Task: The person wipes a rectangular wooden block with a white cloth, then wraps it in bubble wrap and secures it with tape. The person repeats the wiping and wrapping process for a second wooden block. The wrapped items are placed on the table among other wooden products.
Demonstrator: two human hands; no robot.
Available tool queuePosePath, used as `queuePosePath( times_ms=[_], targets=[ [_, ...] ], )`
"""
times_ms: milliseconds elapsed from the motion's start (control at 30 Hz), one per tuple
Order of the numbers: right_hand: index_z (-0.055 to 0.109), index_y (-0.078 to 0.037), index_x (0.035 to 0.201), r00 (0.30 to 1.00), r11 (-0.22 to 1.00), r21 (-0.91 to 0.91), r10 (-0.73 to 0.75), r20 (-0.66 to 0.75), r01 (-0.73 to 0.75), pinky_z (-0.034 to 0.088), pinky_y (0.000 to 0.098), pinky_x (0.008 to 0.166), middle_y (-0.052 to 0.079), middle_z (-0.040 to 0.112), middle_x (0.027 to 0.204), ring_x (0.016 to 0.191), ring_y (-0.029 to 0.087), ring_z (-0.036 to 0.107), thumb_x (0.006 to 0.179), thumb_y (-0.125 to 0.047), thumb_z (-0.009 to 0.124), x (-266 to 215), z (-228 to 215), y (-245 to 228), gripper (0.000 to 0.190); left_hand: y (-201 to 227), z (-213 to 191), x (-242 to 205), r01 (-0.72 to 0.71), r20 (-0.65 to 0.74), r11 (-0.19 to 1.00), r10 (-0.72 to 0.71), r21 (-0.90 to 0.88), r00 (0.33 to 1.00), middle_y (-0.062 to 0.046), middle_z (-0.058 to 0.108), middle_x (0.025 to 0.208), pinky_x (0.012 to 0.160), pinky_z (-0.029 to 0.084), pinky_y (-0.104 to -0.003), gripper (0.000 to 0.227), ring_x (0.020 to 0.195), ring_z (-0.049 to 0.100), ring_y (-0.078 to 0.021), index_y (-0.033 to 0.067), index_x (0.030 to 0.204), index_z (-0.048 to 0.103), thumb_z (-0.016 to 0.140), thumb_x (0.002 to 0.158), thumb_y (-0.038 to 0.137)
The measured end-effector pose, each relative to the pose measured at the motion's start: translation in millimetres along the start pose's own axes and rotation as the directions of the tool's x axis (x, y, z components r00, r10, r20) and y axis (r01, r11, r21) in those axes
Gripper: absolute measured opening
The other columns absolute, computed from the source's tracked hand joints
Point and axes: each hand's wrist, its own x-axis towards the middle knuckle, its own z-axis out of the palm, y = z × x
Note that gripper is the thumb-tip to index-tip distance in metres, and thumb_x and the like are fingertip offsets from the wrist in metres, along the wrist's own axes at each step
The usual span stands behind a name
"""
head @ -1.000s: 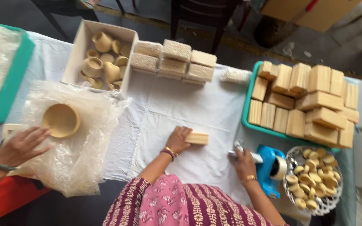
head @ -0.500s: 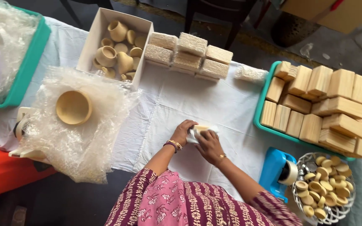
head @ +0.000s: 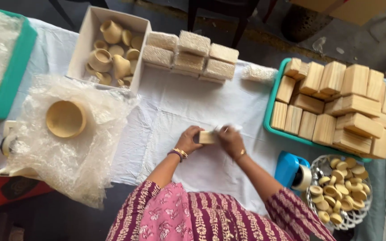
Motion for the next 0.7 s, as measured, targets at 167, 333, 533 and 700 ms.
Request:
queuePosePath(
  times_ms=[167,333,533,700],
  targets=[
    [0.068,-0.010,0.114,0.972,0.984,0.045,-0.163,-0.167,0.173,0.056,0.0450,0.077,0.012,0.066,0.100,0.091,0.029,0.066,0.084,-0.020,0.074,-1,59,-19,0.032,-30,11,6,-0.051,-0.036,0.999,0.052,0.006,0.998,-0.009,0.066,0.126,0.105,0.054,-0.035,0.058,0.117,0.066,-0.0282,0.0139,0.120,0.070,0.086,0.066,0.003],
    [0.070,-0.011,0.113,0.955,0.972,0.182,-0.090,-0.281,0.145,0.056,0.0439,0.074,0.014,0.067,0.106,0.090,0.030,0.066,0.082,-0.009,0.068,-6,31,-34,0.031,-4,0,2,-0.034,-0.017,0.999,0.034,0.029,0.999,-0.010,0.065,0.125,0.103,0.052,-0.036,0.063,0.116,0.064,-0.0293,0.0140,0.119,0.069,0.089,0.060,0.007],
    [0.074,-0.015,0.106,0.982,0.966,0.258,0.025,-0.185,0.024,0.057,0.0432,0.071,0.009,0.069,0.100,0.082,0.028,0.069,0.087,-0.014,0.071,5,26,-29,0.019,-12,4,4,0.030,0.057,0.998,-0.033,0.049,0.998,-0.008,0.063,0.127,0.104,0.052,-0.036,0.065,0.117,0.064,-0.0278,0.0119,0.120,0.067,0.088,0.059,0.007],
    [0.077,-0.018,0.101,0.914,0.997,0.063,-0.004,-0.406,0.032,0.048,0.0464,0.076,0.009,0.068,0.099,0.086,0.028,0.063,0.076,-0.020,0.074,-5,36,-28,0.024,7,-9,3,-0.005,0.072,0.999,0.002,0.041,0.997,-0.009,0.062,0.128,0.105,0.051,-0.037,0.061,0.119,0.062,-0.0284,0.0114,0.121,0.067,0.089,0.063,0.011]
  ],
)
